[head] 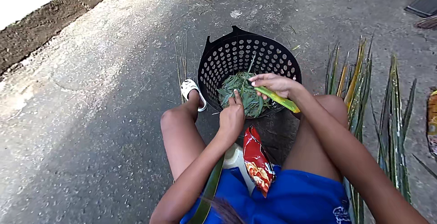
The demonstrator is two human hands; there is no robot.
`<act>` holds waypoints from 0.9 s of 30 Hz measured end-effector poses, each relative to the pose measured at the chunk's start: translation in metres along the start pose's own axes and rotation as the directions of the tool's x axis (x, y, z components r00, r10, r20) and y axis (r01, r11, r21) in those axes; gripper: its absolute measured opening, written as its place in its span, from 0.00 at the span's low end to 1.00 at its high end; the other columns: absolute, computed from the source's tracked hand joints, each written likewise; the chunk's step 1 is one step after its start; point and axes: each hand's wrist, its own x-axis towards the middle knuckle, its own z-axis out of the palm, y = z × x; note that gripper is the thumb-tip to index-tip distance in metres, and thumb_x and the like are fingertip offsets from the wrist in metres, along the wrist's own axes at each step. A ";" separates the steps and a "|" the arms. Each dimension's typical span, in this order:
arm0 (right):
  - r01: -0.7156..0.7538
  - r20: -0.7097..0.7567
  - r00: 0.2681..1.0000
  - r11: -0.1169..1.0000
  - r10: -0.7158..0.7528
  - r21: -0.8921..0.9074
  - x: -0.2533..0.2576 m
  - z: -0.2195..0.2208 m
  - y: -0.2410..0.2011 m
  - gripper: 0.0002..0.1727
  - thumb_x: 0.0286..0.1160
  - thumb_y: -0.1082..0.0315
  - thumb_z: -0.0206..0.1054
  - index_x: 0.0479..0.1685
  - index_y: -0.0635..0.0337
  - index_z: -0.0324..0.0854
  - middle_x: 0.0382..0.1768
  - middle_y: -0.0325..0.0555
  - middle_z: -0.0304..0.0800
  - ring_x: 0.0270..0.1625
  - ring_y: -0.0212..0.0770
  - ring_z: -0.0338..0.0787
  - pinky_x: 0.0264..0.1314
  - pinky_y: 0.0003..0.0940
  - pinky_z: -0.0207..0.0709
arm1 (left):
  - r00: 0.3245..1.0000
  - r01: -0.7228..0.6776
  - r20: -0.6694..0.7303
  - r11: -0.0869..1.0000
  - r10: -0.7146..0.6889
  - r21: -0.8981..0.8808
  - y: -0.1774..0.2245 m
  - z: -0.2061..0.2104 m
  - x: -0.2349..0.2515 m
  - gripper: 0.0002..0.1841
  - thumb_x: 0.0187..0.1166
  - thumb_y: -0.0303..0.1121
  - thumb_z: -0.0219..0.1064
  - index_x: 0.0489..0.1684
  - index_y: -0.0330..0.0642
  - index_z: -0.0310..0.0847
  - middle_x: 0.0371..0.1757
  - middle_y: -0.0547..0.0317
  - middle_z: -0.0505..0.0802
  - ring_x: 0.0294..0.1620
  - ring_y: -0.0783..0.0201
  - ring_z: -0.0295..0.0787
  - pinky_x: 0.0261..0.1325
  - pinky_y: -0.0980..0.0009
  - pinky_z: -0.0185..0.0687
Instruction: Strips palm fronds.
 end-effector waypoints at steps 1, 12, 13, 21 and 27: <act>-0.026 0.066 0.997 0.999 0.028 -0.020 0.001 0.005 0.001 0.14 0.93 0.71 0.50 0.69 0.64 0.71 0.23 0.35 0.77 0.17 0.23 0.75 0.21 0.15 0.71 | 1.000 -0.010 -0.008 1.000 0.010 0.015 0.002 0.002 -0.001 0.28 0.93 0.26 0.41 0.93 0.30 0.44 0.81 0.30 0.74 0.67 0.39 0.86 0.69 0.51 0.78; -0.048 0.021 0.999 0.999 0.048 -0.026 0.013 -0.006 -0.009 0.11 0.91 0.73 0.52 0.61 0.64 0.76 0.20 0.35 0.76 0.16 0.24 0.74 0.18 0.15 0.67 | 0.994 -0.073 -0.069 0.995 0.079 0.074 0.006 0.010 -0.010 0.28 0.91 0.23 0.43 0.92 0.28 0.48 0.75 0.28 0.79 0.62 0.39 0.89 0.64 0.52 0.80; -0.038 -0.002 0.999 0.999 0.038 -0.023 0.013 -0.009 -0.010 0.10 0.91 0.73 0.53 0.59 0.64 0.76 0.20 0.35 0.76 0.16 0.23 0.74 0.19 0.15 0.66 | 0.994 -0.075 -0.078 0.995 0.080 0.072 0.006 0.011 -0.010 0.28 0.91 0.23 0.42 0.91 0.28 0.49 0.75 0.29 0.79 0.61 0.39 0.89 0.64 0.52 0.80; 0.194 -0.511 0.854 0.971 -0.097 0.140 0.015 -0.041 -0.022 0.16 0.91 0.69 0.54 0.70 0.66 0.73 0.30 0.38 0.79 0.20 0.25 0.73 0.23 0.18 0.68 | 0.989 -0.107 -0.098 0.992 0.112 0.061 0.006 0.015 -0.015 0.27 0.92 0.26 0.42 0.90 0.27 0.52 0.74 0.28 0.81 0.60 0.38 0.90 0.63 0.51 0.81; 0.170 -0.391 0.915 0.974 -0.100 0.149 -0.001 -0.033 -0.019 0.21 0.94 0.67 0.50 0.81 0.64 0.61 0.39 0.42 0.81 0.25 0.28 0.81 0.29 0.21 0.77 | 0.933 -0.298 -0.277 0.927 0.231 -0.229 -0.015 0.021 -0.001 0.23 0.92 0.26 0.46 0.79 0.19 0.67 0.60 0.24 0.89 0.61 0.34 0.89 0.68 0.46 0.78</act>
